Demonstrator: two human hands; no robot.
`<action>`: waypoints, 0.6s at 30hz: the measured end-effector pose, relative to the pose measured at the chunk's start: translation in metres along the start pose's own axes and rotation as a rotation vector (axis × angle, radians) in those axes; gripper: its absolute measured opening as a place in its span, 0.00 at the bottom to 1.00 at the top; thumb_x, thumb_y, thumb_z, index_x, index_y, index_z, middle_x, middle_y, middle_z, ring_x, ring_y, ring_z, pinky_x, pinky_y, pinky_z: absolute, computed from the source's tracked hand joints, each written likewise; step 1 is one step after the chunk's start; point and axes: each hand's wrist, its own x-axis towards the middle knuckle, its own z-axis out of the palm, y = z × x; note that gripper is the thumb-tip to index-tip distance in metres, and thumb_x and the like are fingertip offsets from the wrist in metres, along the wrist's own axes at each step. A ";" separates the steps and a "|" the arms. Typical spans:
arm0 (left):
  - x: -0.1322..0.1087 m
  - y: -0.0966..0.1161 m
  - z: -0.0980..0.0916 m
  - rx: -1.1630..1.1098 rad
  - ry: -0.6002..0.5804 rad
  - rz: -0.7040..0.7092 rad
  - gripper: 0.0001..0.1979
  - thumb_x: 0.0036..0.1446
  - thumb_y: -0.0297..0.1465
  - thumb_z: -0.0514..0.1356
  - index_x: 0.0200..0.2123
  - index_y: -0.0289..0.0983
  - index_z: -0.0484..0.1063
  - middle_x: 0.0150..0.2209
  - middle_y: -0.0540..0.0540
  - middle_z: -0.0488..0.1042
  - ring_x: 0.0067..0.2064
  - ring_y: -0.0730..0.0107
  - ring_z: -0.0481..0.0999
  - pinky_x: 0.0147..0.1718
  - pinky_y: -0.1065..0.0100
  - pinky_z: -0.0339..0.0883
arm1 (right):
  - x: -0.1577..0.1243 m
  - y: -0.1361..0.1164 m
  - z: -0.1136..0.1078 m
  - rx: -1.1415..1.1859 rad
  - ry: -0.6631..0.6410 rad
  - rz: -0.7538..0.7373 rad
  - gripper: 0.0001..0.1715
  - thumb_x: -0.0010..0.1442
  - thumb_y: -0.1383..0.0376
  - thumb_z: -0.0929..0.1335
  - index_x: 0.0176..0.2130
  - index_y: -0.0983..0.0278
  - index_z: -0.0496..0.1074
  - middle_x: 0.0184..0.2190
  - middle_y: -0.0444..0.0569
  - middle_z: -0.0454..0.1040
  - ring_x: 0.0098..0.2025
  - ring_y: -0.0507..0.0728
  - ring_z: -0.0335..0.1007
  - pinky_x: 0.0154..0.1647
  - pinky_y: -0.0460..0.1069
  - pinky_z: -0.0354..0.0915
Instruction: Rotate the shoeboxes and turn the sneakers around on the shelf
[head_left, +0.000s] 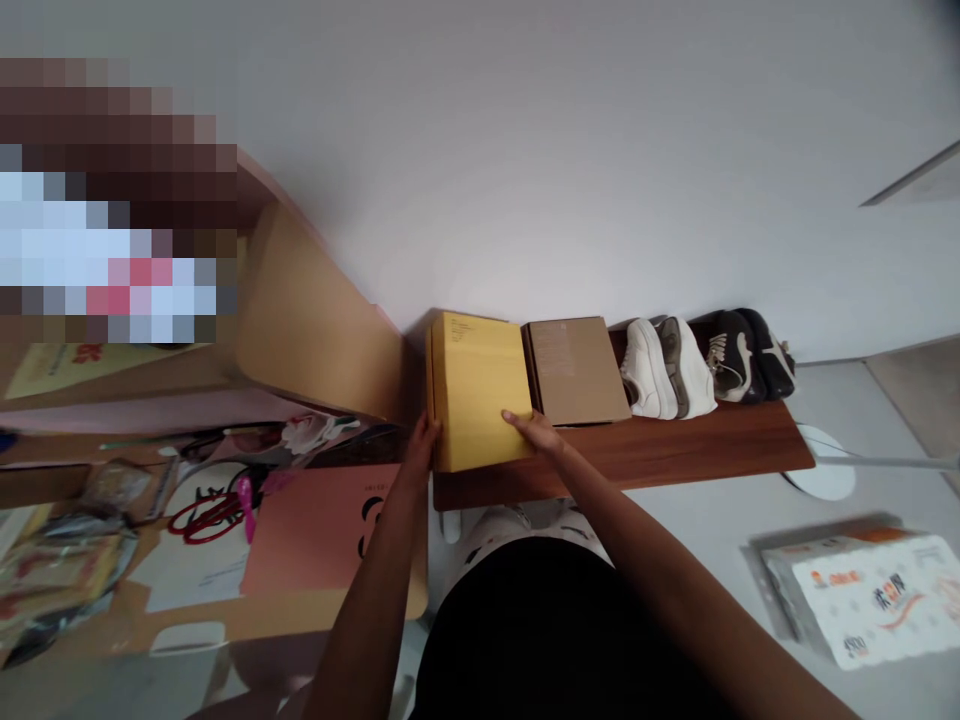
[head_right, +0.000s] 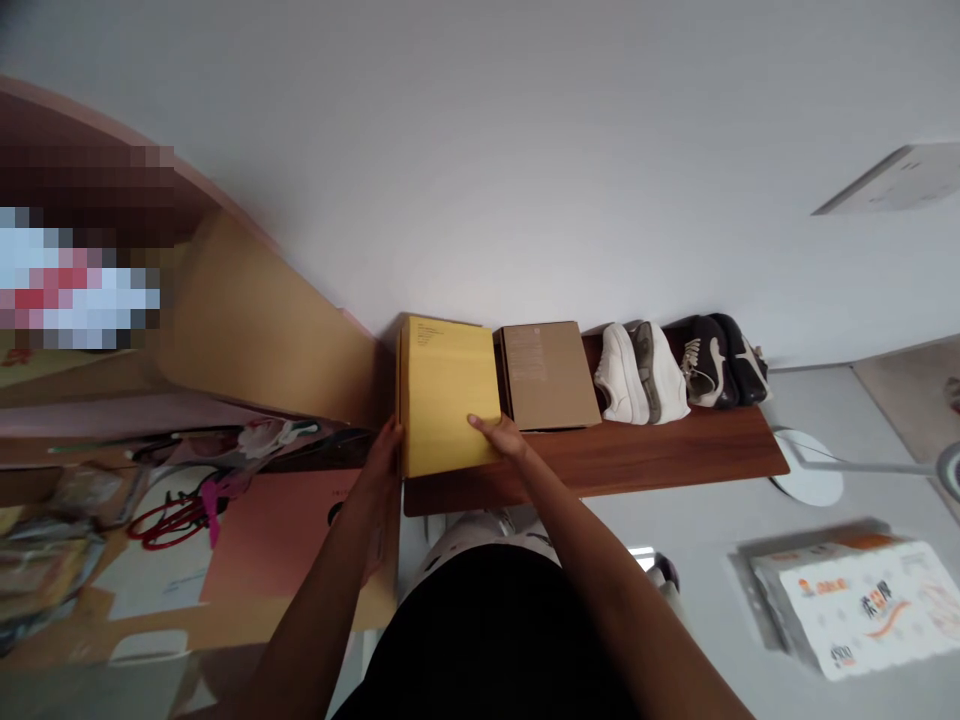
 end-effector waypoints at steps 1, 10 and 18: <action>-0.005 0.002 -0.002 -0.034 -0.019 0.012 0.34 0.56 0.47 0.65 0.62 0.40 0.67 0.51 0.41 0.80 0.54 0.55 0.79 0.51 0.59 0.74 | -0.001 0.002 -0.002 0.047 -0.023 0.011 0.40 0.49 0.42 0.75 0.51 0.65 0.74 0.51 0.56 0.80 0.54 0.64 0.76 0.57 0.57 0.71; -0.032 0.018 0.003 -0.007 0.018 0.031 0.31 0.53 0.38 0.69 0.59 0.38 0.69 0.47 0.41 0.81 0.48 0.54 0.81 0.46 0.58 0.77 | -0.005 0.007 0.010 -0.066 0.059 -0.112 0.49 0.51 0.41 0.74 0.63 0.62 0.67 0.65 0.53 0.68 0.68 0.61 0.60 0.68 0.57 0.58; -0.029 0.006 0.016 0.054 0.079 0.089 0.37 0.52 0.36 0.71 0.64 0.42 0.65 0.50 0.43 0.80 0.49 0.55 0.81 0.46 0.57 0.77 | -0.034 -0.004 0.041 0.077 -0.128 -0.074 0.45 0.56 0.43 0.72 0.66 0.56 0.64 0.64 0.47 0.69 0.64 0.62 0.66 0.65 0.59 0.63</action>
